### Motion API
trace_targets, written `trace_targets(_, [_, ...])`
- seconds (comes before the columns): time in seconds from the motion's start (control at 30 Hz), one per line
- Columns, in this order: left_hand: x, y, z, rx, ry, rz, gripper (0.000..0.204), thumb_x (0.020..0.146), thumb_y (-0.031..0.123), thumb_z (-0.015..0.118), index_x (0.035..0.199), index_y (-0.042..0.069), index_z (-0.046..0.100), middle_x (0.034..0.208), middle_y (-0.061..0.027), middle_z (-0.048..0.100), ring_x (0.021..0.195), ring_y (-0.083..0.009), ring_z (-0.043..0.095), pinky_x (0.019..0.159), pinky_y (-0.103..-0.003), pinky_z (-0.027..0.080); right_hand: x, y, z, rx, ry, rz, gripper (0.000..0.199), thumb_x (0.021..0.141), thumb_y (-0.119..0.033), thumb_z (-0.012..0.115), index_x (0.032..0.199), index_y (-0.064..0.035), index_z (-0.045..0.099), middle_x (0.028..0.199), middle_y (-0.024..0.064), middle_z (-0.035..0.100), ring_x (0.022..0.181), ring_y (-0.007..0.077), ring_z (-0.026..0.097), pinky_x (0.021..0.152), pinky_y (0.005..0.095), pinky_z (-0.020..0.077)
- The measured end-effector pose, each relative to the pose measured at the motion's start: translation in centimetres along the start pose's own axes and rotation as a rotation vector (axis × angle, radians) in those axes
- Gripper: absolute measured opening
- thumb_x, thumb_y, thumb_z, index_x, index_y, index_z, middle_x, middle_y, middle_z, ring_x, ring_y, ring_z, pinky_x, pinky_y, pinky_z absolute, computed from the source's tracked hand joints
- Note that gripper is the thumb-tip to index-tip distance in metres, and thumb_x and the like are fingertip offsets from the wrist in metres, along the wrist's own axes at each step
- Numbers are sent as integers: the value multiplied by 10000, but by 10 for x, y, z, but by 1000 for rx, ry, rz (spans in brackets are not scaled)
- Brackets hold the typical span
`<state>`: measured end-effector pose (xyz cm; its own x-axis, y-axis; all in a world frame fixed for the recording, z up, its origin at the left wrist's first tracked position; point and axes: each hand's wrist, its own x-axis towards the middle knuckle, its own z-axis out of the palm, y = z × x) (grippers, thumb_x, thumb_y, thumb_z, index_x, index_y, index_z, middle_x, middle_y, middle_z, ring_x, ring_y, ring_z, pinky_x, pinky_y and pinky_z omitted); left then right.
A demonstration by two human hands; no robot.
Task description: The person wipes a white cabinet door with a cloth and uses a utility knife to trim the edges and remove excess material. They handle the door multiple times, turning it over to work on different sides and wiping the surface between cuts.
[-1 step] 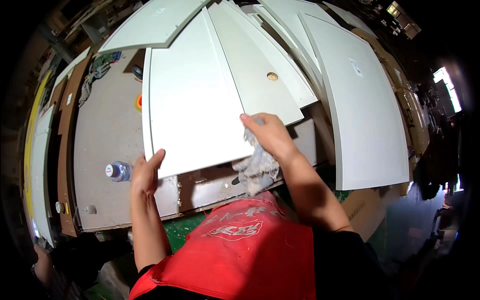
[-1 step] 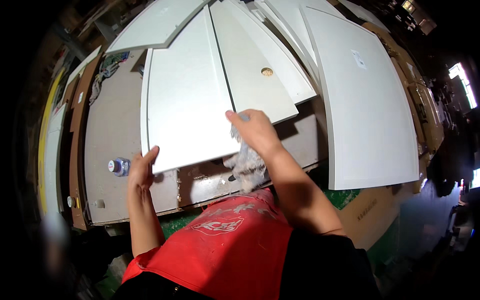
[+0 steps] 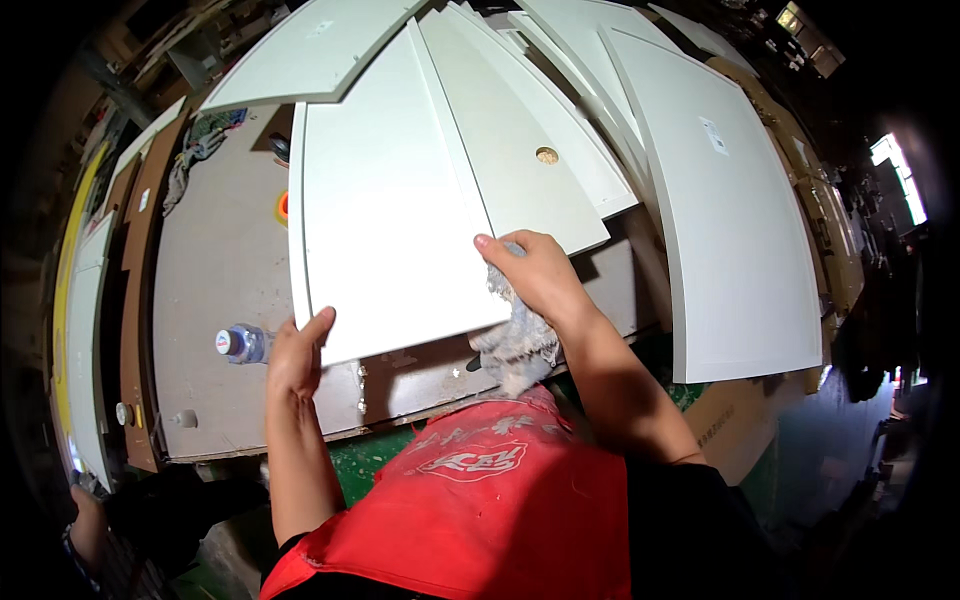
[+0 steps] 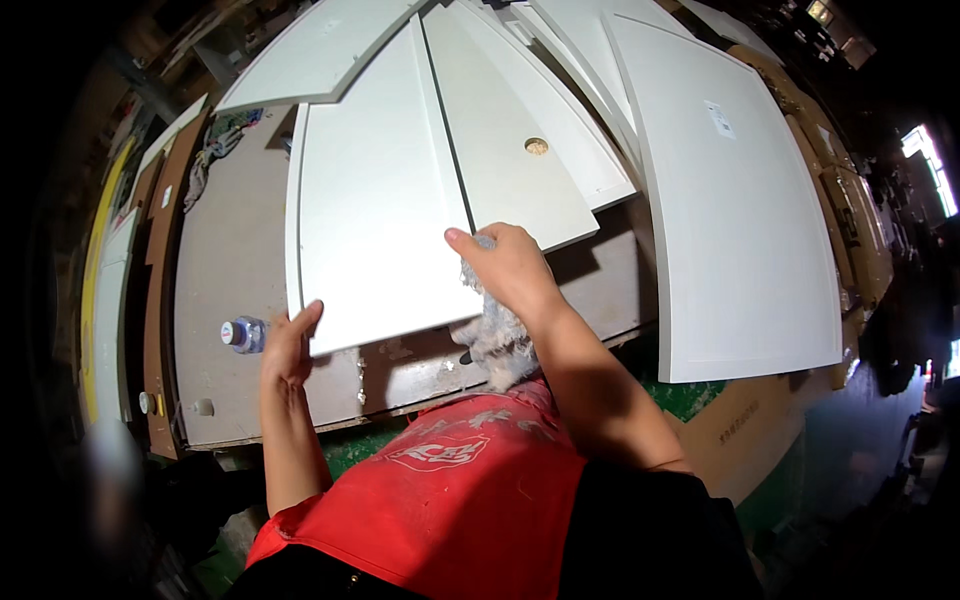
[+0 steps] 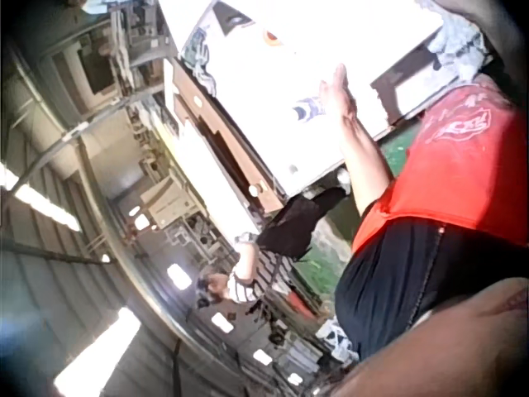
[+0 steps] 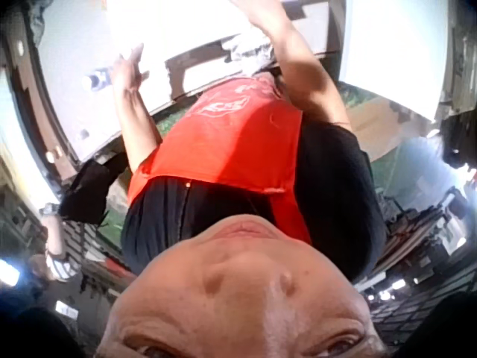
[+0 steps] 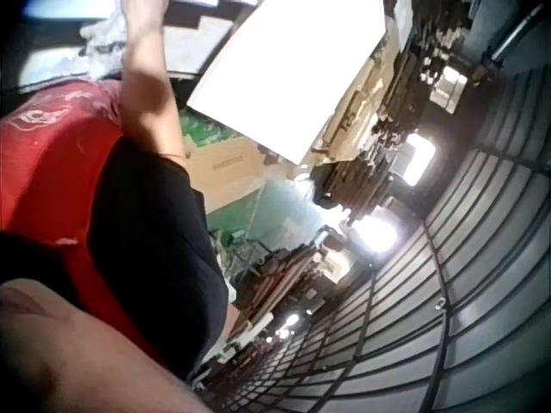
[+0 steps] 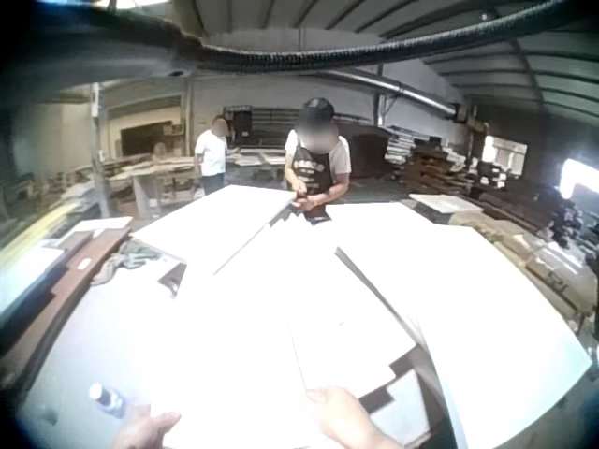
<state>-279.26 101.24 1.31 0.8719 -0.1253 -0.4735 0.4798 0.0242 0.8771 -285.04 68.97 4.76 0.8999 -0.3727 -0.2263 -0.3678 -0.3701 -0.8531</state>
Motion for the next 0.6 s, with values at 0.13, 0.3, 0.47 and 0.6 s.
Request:
trace_targets(0.13, [-32, -1, 11, -67, 44, -29, 453, 868, 196, 733, 1182, -92, 580, 1096, -141, 665, 988, -198, 636, 884, -317, 499, -22, 0, -11, -63, 3, -42, 517, 809, -430, 756, 929, 41, 579, 851, 199, 654, 796, 247, 625, 755, 357, 502])
trace_targets(0.3, [-52, -14, 26, -38, 17, -26, 542, 881, 259, 745, 1232, -108, 556, 1134, -150, 658, 1061, -206, 626, 960, -320, 480, -40, 32, -18, 75, 60, -101, 429, 827, -302, 777, 1025, 34, 599, 953, 107, 634, 825, 142, 572, 742, 286, 481])
trace_targets(0.47, [-68, -17, 34, -117, -31, 2, 508, 892, 150, 724, 1280, -109, 520, 1187, -161, 631, 1100, -221, 616, 1007, -325, 479, -43, 38, -23, 224, -88, 30, 499, 831, -331, 751, 1074, 86, 623, 959, 148, 674, 869, 170, 634, 751, 303, 501])
trace_targets(0.6, [-79, -14, 34, -56, -48, 29, 492, 899, 139, 710, 1284, -103, 522, 1160, -144, 634, 1068, -206, 613, 972, -322, 485, -44, 37, -21, 241, -139, 19, 462, 828, -327, 740, 1009, 88, 646, 878, 136, 686, 800, 164, 638, 713, 310, 507])
